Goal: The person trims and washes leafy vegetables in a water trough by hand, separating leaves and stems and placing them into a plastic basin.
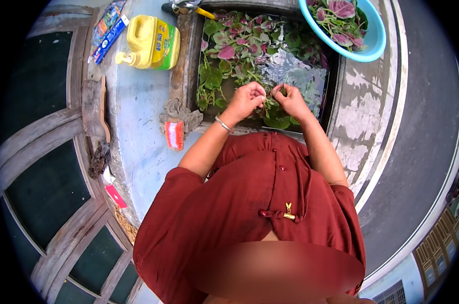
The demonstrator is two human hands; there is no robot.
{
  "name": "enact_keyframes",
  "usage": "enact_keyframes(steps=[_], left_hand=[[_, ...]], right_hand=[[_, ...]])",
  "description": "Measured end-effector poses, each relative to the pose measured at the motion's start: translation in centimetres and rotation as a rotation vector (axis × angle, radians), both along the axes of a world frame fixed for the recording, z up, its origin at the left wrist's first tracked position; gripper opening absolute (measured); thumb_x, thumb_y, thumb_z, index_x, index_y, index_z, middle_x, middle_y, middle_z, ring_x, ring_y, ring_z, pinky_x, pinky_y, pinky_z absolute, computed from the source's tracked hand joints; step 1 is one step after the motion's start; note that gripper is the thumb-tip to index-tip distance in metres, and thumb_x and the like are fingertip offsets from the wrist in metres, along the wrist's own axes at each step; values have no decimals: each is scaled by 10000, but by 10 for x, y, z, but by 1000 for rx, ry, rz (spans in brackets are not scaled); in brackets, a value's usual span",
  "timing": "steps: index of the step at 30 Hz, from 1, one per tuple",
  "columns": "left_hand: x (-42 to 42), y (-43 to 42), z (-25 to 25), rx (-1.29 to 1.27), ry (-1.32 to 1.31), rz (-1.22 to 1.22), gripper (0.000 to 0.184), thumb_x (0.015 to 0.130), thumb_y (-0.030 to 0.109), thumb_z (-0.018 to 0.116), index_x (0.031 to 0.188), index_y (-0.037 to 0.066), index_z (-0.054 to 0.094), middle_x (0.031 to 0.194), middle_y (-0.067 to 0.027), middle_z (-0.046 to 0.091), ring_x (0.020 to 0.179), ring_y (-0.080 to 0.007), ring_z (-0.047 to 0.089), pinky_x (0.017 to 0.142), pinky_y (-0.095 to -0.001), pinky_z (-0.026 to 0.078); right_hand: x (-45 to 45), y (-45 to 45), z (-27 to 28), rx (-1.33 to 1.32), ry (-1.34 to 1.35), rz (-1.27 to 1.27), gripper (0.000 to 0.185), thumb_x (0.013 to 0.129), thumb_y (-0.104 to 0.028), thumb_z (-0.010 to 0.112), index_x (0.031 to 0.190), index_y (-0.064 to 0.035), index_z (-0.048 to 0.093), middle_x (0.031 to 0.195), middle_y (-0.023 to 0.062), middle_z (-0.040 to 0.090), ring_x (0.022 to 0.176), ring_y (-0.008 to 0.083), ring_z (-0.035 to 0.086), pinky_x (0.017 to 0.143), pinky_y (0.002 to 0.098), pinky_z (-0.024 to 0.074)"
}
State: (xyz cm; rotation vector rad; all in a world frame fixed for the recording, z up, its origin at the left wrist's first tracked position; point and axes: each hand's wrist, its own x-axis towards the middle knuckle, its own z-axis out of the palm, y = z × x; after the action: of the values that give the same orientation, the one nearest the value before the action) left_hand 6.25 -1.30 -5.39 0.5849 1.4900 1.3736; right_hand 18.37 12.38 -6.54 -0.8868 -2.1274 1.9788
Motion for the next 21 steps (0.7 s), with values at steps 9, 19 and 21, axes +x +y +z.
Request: enact_keyframes(steps=[9, 19, 21], left_hand=[[-6, -4, -2, -72, -456, 233, 121, 848, 73, 594, 941, 56, 519, 800, -32, 599, 634, -96, 595, 489, -166, 433], [9, 6, -7, -6, -399, 330, 109, 831, 44, 610, 887, 57, 518, 744, 4, 537, 583, -49, 499, 457, -149, 388], [11, 7, -6, 10, -421, 345, 108, 831, 41, 610, 880, 61, 516, 742, 6, 534, 580, -47, 492, 453, -149, 383]], right_hand=[[14, 7, 23, -699, -43, -158, 134, 907, -196, 504, 921, -65, 531, 750, 2, 542, 459, 43, 364, 373, 183, 244], [-1, -8, 28, -690, -71, -67, 147, 812, -190, 663, 894, -107, 573, 603, -69, 485, 409, 16, 329, 366, 182, 213], [-2, -9, 28, -708, -70, -92, 148, 808, -188, 668, 883, -107, 569, 589, -69, 477, 403, 16, 324, 362, 185, 209]])
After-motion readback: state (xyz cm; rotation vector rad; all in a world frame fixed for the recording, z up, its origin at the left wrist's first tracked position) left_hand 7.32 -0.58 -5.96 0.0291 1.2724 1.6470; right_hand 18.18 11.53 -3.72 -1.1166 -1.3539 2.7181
